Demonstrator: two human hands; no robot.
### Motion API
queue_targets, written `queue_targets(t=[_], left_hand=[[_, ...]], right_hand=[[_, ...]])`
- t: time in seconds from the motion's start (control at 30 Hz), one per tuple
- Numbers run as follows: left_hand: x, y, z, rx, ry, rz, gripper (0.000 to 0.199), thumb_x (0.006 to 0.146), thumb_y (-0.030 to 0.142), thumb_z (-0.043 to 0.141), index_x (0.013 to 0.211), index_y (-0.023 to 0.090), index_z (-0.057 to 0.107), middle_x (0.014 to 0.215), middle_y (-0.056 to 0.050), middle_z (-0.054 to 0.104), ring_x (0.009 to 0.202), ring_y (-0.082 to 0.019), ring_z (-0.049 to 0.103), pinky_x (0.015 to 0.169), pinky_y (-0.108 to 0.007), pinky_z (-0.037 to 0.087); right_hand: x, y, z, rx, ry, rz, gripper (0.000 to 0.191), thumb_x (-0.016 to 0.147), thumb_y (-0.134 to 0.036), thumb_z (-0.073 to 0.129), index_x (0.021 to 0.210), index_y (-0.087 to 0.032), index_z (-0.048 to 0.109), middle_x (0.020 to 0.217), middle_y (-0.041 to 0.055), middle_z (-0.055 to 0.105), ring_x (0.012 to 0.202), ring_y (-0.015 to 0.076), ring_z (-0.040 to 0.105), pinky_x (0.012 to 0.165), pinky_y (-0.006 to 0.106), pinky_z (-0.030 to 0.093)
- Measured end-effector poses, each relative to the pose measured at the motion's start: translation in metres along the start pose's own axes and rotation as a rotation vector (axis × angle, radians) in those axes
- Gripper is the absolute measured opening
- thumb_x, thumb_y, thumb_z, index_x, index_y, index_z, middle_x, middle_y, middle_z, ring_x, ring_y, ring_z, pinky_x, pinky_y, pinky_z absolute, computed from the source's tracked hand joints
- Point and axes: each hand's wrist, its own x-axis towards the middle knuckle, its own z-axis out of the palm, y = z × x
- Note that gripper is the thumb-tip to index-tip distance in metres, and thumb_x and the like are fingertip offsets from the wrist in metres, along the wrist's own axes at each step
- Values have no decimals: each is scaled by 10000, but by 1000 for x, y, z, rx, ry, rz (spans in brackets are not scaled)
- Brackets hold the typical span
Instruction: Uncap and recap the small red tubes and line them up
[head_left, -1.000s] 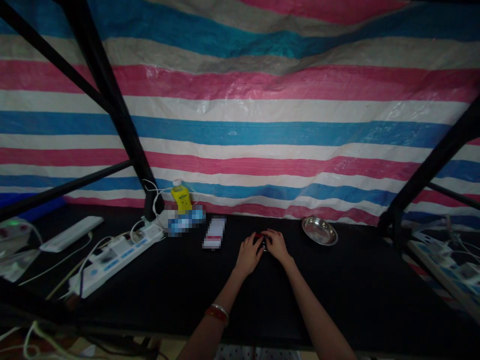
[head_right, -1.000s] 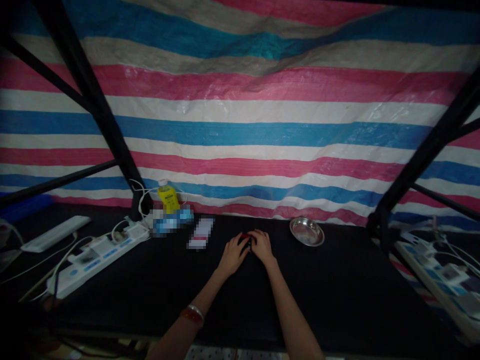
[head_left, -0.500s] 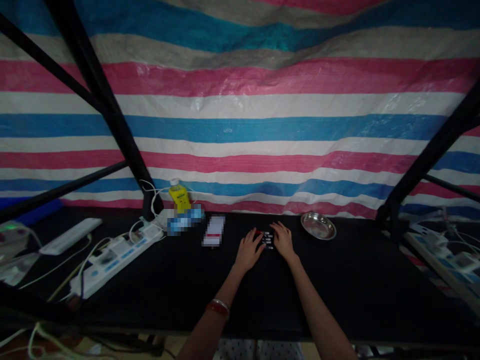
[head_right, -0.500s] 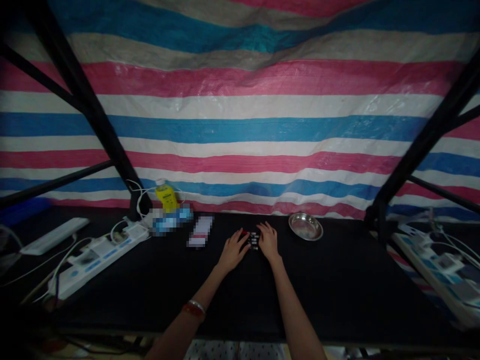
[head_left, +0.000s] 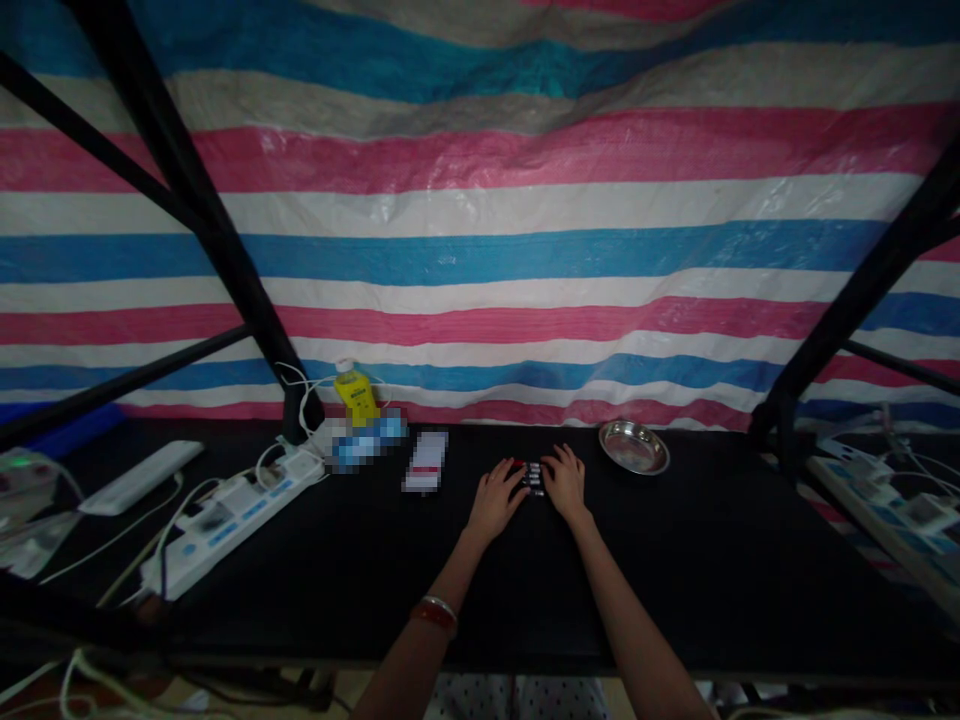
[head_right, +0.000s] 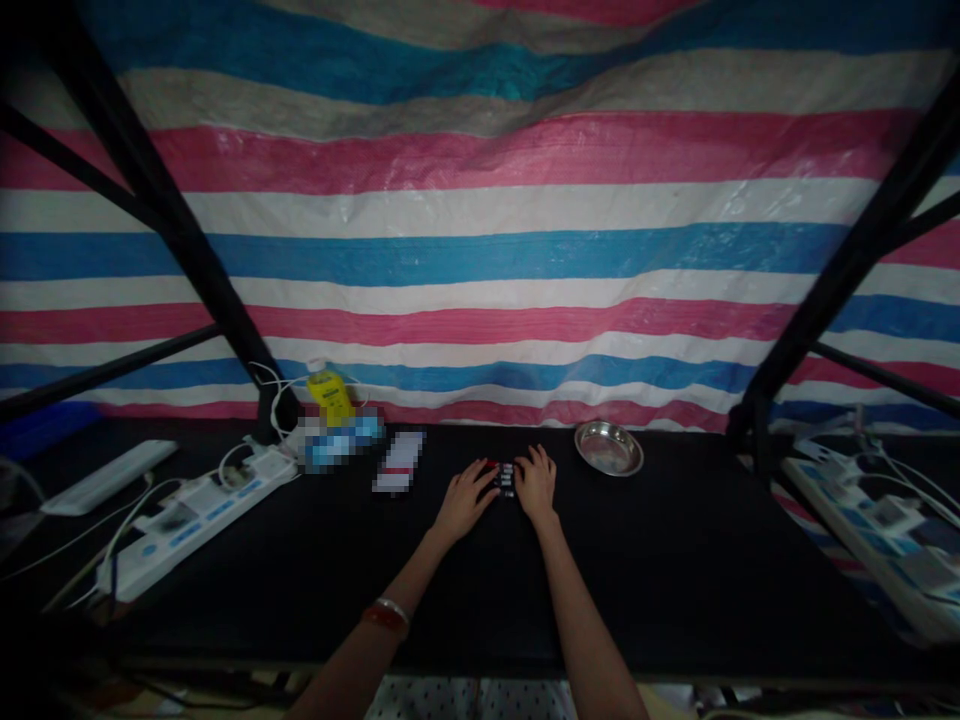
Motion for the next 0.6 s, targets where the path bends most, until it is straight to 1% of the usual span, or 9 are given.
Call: queue_targets(t=[0.13,0.3,0.4,0.47,0.6], left_hand=[[1,-1,2,-1,27,9,419,901,437,388,1302,322,416,1396,-58,384,1298,-225,322,999,-448,348],[1,-1,2,-13,71,42,389,893,414,420,1255,287,482,1354,-67,428,1260,-221,372,982,-412,380],[1,0,2,-12,75,42,377,893,409,421,1236,274,503,1345,-71,437,1255,-224,378,982,-408,384],[1,0,2,-10,68,34,394,896,413,411,1255,268,483,1362,-76,421,1266,-228,365,989,-411,376],[1,0,3,6,53,-7,459,908,427,364,1334,257,377,1421,-81,350,1302,-230,315,1013,-440,336]], right_hand=[[-1,-2,-1,-37,14,-9,270,829,-236,470,1018,-216,661,1272,102,527,1279,244,330,994,405,243],[-2,-9,-5,-103,44,-18,269,833,-227,463,1016,-209,660,1294,119,502,1282,258,319,993,414,234],[-2,-13,-5,-131,56,-20,266,837,-235,462,1013,-208,659,1299,122,496,1279,265,322,993,418,234],[-2,-14,-4,-140,58,-19,266,841,-246,460,1013,-208,660,1295,124,499,1274,269,327,990,420,237],[-2,-13,-2,-156,83,-3,276,852,-258,444,1013,-199,659,1280,133,509,1265,273,339,984,421,243]])
